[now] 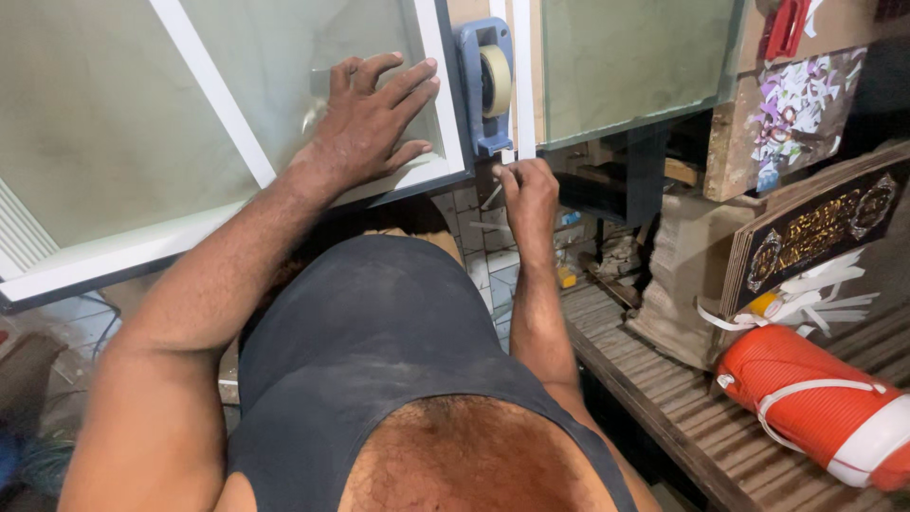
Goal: The person applies white tape along the edges of a rectangular glass frame. They repeatedly measure, cut, and press tape segments onto the frame's perimeter, adjusting the frame's position as needed.
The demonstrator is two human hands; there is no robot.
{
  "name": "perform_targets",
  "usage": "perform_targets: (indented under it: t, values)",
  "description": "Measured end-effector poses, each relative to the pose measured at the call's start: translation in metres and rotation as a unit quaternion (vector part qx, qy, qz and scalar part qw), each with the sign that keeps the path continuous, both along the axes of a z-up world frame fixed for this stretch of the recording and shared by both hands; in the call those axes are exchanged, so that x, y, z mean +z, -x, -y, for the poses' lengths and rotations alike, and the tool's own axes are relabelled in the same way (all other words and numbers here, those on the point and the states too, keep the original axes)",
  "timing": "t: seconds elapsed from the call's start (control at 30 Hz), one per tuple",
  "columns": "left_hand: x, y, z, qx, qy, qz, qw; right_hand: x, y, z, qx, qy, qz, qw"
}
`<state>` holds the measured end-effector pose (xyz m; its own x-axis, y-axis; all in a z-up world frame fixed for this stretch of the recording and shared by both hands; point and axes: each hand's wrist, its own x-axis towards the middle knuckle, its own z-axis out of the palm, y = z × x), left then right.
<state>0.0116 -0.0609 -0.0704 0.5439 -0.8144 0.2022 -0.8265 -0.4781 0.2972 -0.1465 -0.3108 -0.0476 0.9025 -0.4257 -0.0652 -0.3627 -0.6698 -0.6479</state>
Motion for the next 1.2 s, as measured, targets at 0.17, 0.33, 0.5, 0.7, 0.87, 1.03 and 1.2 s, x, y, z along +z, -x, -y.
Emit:
perform_targets:
  t: [0.17,0.33,0.5,0.7,0.87,1.03,1.2]
  values:
    - [-0.001,-0.002,-0.001,-0.016,0.012,-0.021,1.0,0.036,0.005,-0.027,-0.074,-0.369,-0.026,0.926]
    - [-0.003,-0.001,-0.001,-0.01,0.013,-0.021,1.0,0.031,-0.005,-0.051,-0.081,-0.366,-0.023,0.927]
    - [-0.007,0.002,-0.002,0.002,0.003,0.002,1.0,0.025,-0.014,-0.054,-0.052,-0.376,-0.031,0.925]
    - [-0.011,0.002,-0.001,0.007,-0.006,0.014,1.0,0.029,-0.021,-0.058,-0.064,-0.324,-0.07,0.941]
    - [-0.011,0.002,0.0,0.007,-0.006,0.02,1.0,0.028,-0.031,-0.058,-0.065,-0.295,-0.093,0.949]
    - [-0.01,0.002,-0.001,0.008,0.001,0.024,1.0,0.031,-0.042,-0.058,-0.071,-0.259,-0.144,0.952]
    - [-0.008,0.001,0.0,0.012,-0.007,0.027,1.0,0.048,-0.054,-0.048,0.08,-0.001,-0.199,0.977]
